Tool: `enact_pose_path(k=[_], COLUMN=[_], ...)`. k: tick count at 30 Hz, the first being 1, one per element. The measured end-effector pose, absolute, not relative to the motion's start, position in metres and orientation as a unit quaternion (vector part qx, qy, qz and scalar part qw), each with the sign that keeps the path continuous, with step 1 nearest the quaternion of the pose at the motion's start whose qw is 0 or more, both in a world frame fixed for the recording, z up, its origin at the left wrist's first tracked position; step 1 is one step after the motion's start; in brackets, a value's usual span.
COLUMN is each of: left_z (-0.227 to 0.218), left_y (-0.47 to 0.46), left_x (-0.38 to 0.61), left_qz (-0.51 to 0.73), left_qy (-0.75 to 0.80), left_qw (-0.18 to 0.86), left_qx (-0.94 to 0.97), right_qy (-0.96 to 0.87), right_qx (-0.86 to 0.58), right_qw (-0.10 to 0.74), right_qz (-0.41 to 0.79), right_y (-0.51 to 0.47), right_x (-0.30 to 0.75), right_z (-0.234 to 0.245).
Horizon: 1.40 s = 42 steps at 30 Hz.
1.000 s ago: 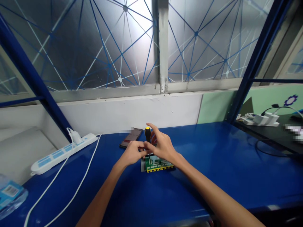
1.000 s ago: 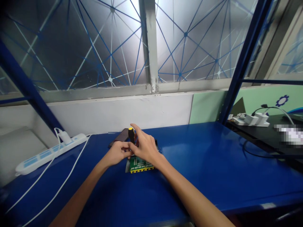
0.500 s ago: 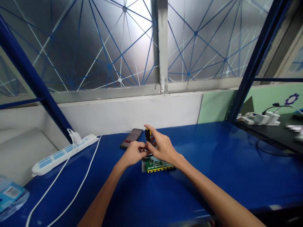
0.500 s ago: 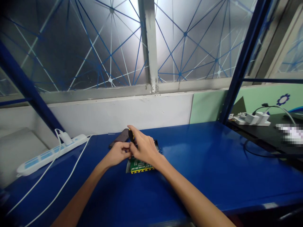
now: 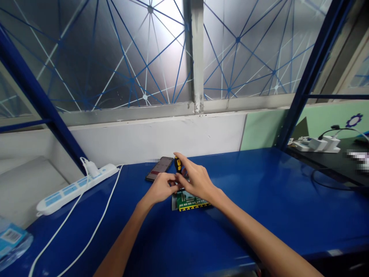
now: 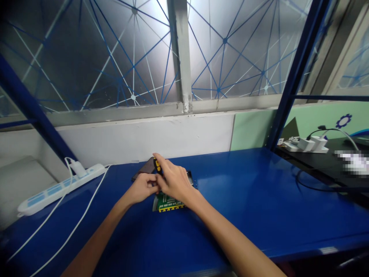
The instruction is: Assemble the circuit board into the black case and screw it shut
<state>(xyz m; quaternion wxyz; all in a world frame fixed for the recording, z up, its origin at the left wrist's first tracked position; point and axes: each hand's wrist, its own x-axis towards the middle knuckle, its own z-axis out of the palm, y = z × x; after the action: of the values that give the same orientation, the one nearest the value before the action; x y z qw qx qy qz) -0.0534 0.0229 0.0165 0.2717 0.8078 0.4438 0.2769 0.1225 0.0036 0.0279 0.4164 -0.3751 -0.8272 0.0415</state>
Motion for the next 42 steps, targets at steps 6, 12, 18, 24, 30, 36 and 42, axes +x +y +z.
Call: enact_pose_path(k=[6, 12, 18, 24, 30, 36, 42], left_z=[0.0151, 0.0188, 0.0184, 0.0181, 0.0181, 0.0149, 0.0168], left_y=[0.0221, 0.0215, 0.0231, 0.0211, 0.0227, 0.0234, 0.0234], left_x=[-0.0537, -0.0552, -0.0565, -0.0544, -0.0564, -0.0545, -0.0551], left_qz=[0.269, 0.264, 0.275, 0.263, 0.261, 0.260, 0.255], left_qy=[0.454, 0.441, 0.452, 0.444, 0.444, 0.462, 0.442], left_qw=[0.288, 0.282, 0.209, 0.239, 0.222, 0.223, 0.246], left_qx=[0.799, 0.810, 0.822, 0.822, 0.828, 0.818, 0.824], right_qy=[-0.825, -0.833, -0.833, -0.827, -0.833, -0.832, -0.832], right_qx=[-0.380, -0.367, -0.369, -0.388, -0.380, -0.385, -0.370], right_qw=[0.418, 0.414, 0.412, 0.407, 0.401, 0.401, 0.414], right_qz=[0.017, 0.001, -0.022, -0.010, -0.001, 0.007, 0.001], right_y=[0.0035, 0.0016, 0.0007, 0.0016, 0.0011, 0.0029, 0.0007], right_x=[0.1230, 0.1225, 0.1213, 0.1235, 0.1222, 0.1237, 0.1231], right_z=[0.0276, 0.0266, 0.0273, 0.0277, 0.0265, 0.0279, 0.0270])
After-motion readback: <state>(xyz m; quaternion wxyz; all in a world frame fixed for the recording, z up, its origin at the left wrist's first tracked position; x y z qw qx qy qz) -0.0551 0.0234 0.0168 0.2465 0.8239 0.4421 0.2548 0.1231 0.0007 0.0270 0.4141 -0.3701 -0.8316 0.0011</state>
